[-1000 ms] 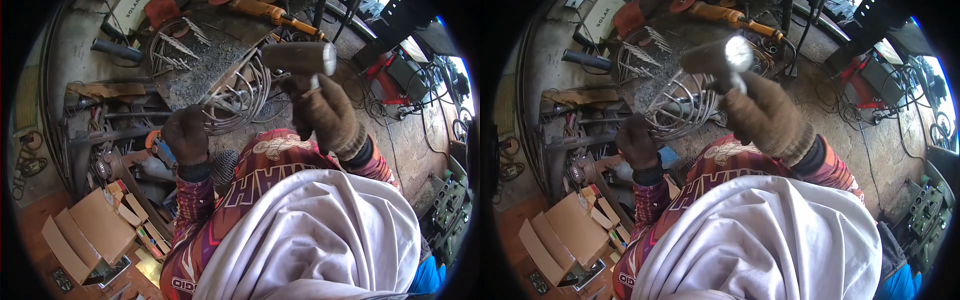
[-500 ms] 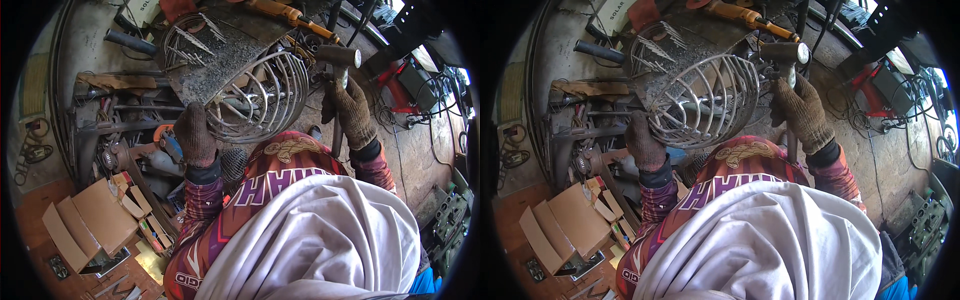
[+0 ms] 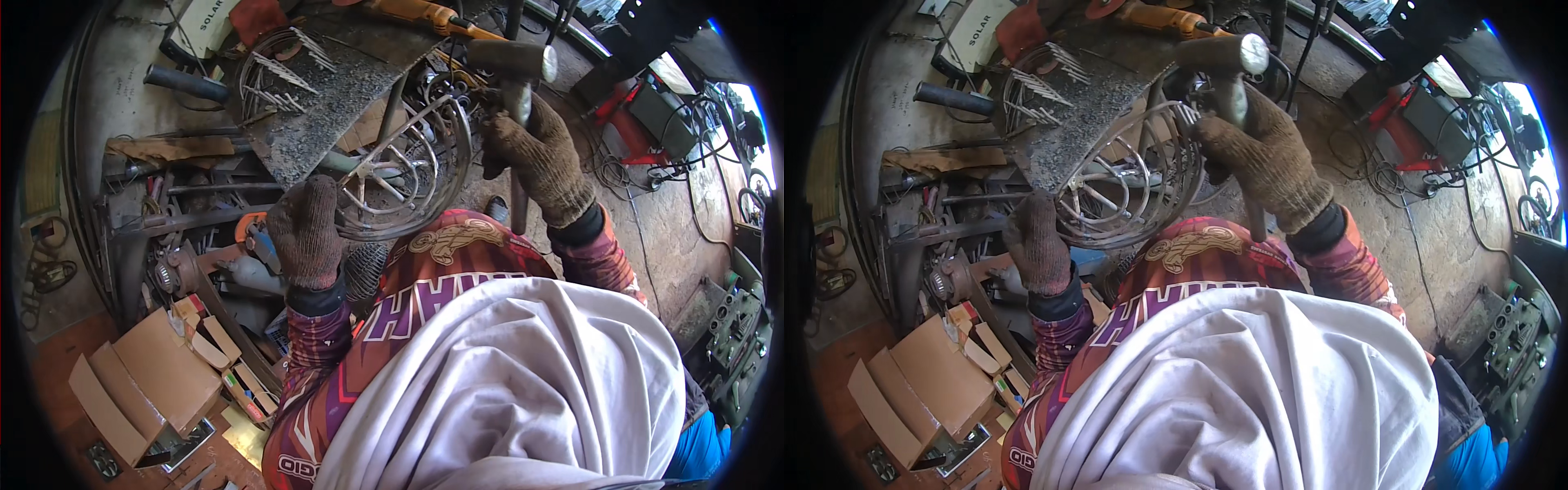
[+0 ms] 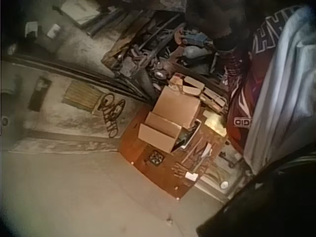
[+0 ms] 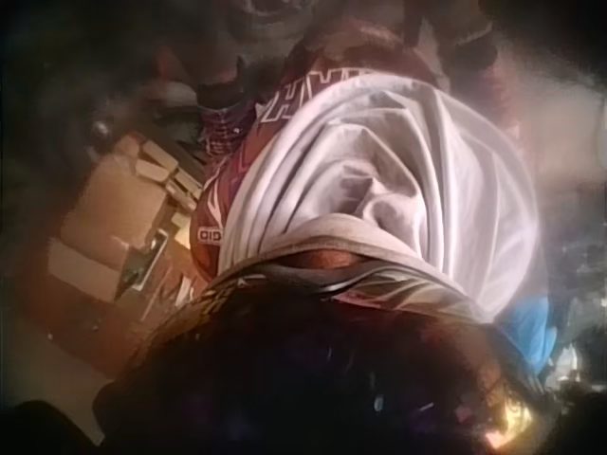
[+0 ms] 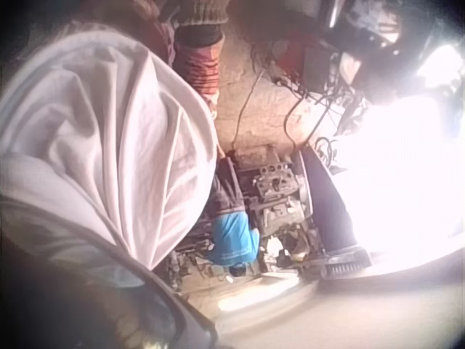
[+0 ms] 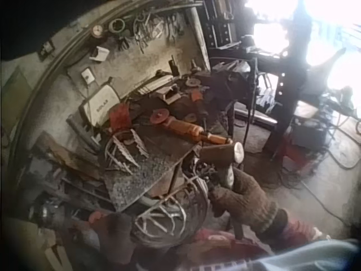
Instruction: The person uses an angle grinder to smooth a metal cage-like object and then uses a hammer to strike the metal.
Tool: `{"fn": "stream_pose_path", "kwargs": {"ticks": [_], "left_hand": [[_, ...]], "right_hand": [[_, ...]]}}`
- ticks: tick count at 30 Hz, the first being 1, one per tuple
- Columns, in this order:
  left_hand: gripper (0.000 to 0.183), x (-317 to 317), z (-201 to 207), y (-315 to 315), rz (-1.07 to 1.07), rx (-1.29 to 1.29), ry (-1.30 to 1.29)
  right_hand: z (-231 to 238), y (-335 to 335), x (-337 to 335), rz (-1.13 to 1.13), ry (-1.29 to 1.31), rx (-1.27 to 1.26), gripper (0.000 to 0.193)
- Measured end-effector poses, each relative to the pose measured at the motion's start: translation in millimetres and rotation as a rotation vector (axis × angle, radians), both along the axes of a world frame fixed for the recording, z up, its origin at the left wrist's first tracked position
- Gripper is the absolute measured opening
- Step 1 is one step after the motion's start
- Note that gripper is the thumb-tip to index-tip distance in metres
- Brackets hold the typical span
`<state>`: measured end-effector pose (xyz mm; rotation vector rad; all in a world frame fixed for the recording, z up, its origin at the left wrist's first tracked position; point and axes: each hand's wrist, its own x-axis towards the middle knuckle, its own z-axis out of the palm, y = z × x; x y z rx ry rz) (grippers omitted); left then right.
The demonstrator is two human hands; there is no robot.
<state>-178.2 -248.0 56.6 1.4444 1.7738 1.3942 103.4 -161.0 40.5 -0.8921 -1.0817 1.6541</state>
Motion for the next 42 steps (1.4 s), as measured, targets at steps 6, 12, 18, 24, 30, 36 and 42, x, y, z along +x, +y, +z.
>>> {"fn": "stream_pose_path", "kwargs": {"ticks": [6, 12, 18, 24, 30, 36, 42], "left_hand": [[0.024, 21, 20, -4, -0.087, -0.001, 0.139], [0.019, 26, 18, -6, -0.11, 0.094, 0.203], [0.015, 22, 16, -7, -0.088, 0.063, 0.188], [0.025, 20, 14, 2, -0.069, 0.057, 0.126], [0.037, 22, 27, 6, -0.057, -0.082, 0.119], [0.036, 21, 26, 5, -0.021, -0.164, 0.045], [0.029, 17, 27, 6, 0.028, -0.16, 0.009]], "right_hand": [[21, 7, -8, 0.071, -0.206, 0.113, 0.043], [14, 10, -17, 0.183, -0.215, 0.046, 0.045], [15, -6, -6, 0.127, -0.042, 0.132, 0.044], [1, 5, -20, 0.127, -0.054, 0.699, 0.053], [-5, 5, -18, 0.084, -0.343, 0.803, 0.057], [17, -1, -11, 0.233, -0.658, 0.728, 0.053], [-11, -4, -19, 0.065, -0.012, 0.607, 0.058]]}}
